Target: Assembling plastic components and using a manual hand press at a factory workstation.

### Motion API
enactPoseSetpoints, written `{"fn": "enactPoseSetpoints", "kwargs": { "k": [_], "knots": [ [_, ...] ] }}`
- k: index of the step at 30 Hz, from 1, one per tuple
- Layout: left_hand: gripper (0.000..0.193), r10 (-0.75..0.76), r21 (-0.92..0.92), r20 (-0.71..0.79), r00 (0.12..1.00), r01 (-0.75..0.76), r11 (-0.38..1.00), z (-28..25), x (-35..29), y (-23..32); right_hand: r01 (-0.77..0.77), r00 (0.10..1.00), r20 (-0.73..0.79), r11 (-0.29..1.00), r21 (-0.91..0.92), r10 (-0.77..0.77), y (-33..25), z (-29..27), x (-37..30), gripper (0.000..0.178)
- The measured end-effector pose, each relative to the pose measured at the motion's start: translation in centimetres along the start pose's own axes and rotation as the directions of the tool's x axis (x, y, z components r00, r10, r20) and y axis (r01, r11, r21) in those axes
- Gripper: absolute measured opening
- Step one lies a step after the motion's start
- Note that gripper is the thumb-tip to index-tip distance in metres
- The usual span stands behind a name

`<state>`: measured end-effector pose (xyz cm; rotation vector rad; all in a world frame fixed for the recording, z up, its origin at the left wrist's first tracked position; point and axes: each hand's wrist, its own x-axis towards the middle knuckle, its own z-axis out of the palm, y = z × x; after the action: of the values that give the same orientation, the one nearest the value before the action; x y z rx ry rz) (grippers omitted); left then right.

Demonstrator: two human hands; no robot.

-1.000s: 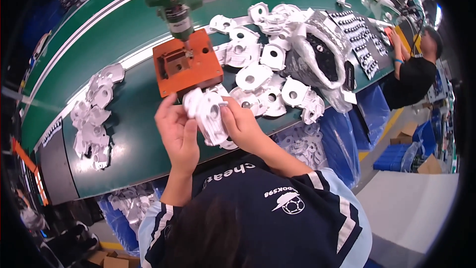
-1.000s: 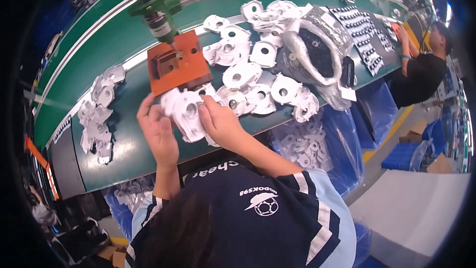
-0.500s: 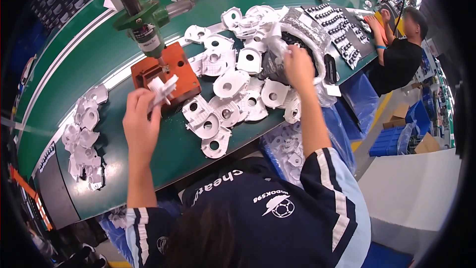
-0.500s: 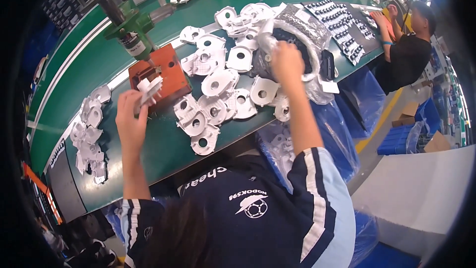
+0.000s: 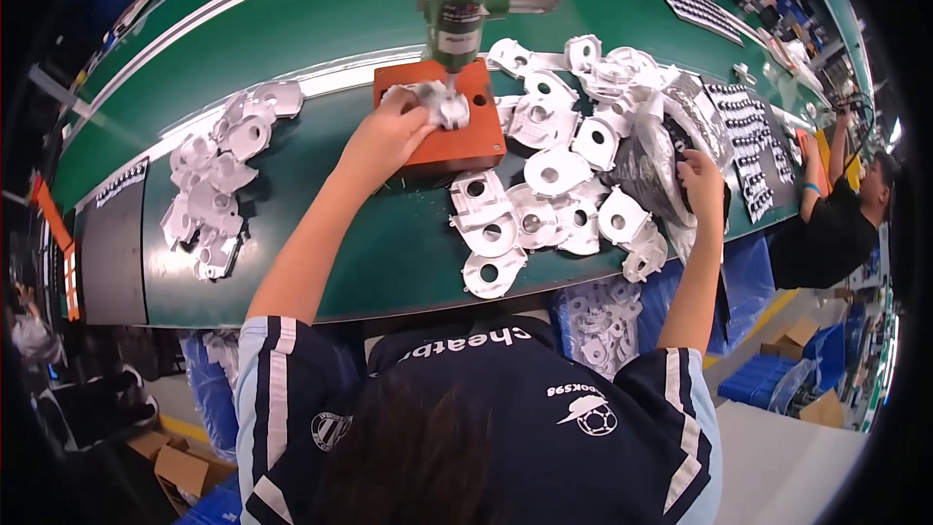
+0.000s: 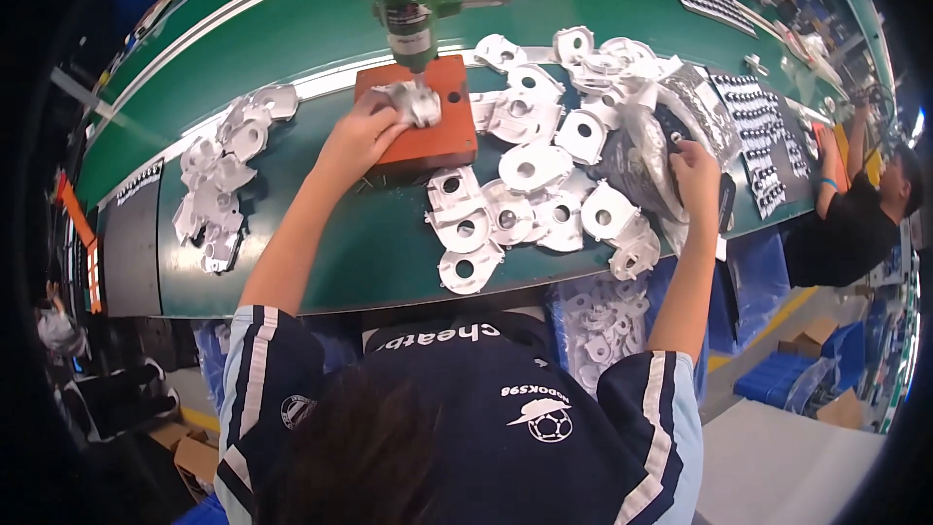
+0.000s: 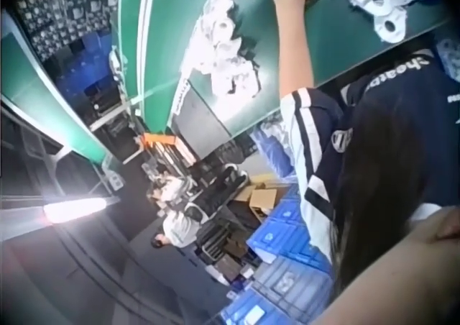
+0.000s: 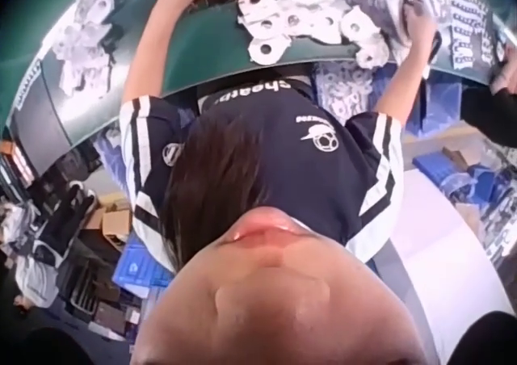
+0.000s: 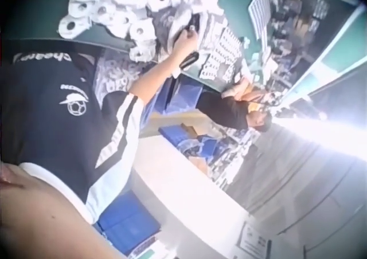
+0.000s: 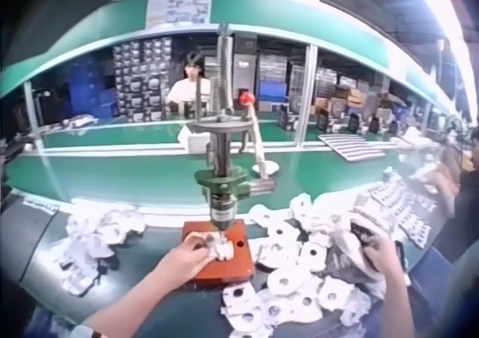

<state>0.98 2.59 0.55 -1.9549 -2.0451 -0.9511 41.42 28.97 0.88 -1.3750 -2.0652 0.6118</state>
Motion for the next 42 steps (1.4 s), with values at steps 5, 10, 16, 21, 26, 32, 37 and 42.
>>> {"fn": "enactPoseSetpoints", "kwargs": {
  "k": [5,10,16,21,26,32,37,42],
  "knots": [
    [0.015,-0.081,-0.148,0.101,0.992,0.095,0.984,-0.2,-0.5,-0.4,0.152,0.979,0.076,0.926,0.346,-0.189,-7.9,2.3,-0.8,0.020],
    [0.025,0.052,0.027,0.005,0.999,-0.052,0.998,0.5,-1.1,-0.6,0.375,0.869,0.104,0.782,0.497,-0.483,-17.8,12.3,-1.3,0.017],
    [0.030,-0.034,-0.151,0.013,0.999,0.036,0.988,0.4,-1.0,-1.4,0.389,0.795,0.292,0.817,0.425,-0.531,-22.5,19.3,-1.4,0.018],
    [0.032,-0.057,-0.210,-0.020,0.998,0.052,0.976,1.5,-1.5,-2.5,0.649,0.673,0.141,0.671,0.357,-0.726,-22.0,20.4,-2.2,0.015],
    [0.033,-0.113,-0.227,-0.049,0.992,0.099,0.969,1.2,-1.4,-1.9,0.765,0.573,0.072,0.564,0.311,-0.817,-21.8,20.9,-2.1,0.012],
    [0.035,-0.123,-0.238,-0.059,0.991,0.106,0.966,1.1,-1.2,-1.8,0.931,0.355,0.199,0.365,0.015,-0.913,-23.0,18.7,-3.2,0.015],
    [0.036,-0.145,-0.241,-0.053,0.988,0.128,0.962,1.5,-1.6,-2.3,0.948,0.315,0.182,0.317,-0.018,-0.932,-23.7,17.5,-8.1,0.009],
    [0.037,-0.123,-0.264,-0.049,0.991,0.106,0.959,1.7,-1.6,-2.4,0.960,0.280,0.586,0.210,-0.186,-0.760,-24.0,19.1,-12.9,0.007]
  ]
}}
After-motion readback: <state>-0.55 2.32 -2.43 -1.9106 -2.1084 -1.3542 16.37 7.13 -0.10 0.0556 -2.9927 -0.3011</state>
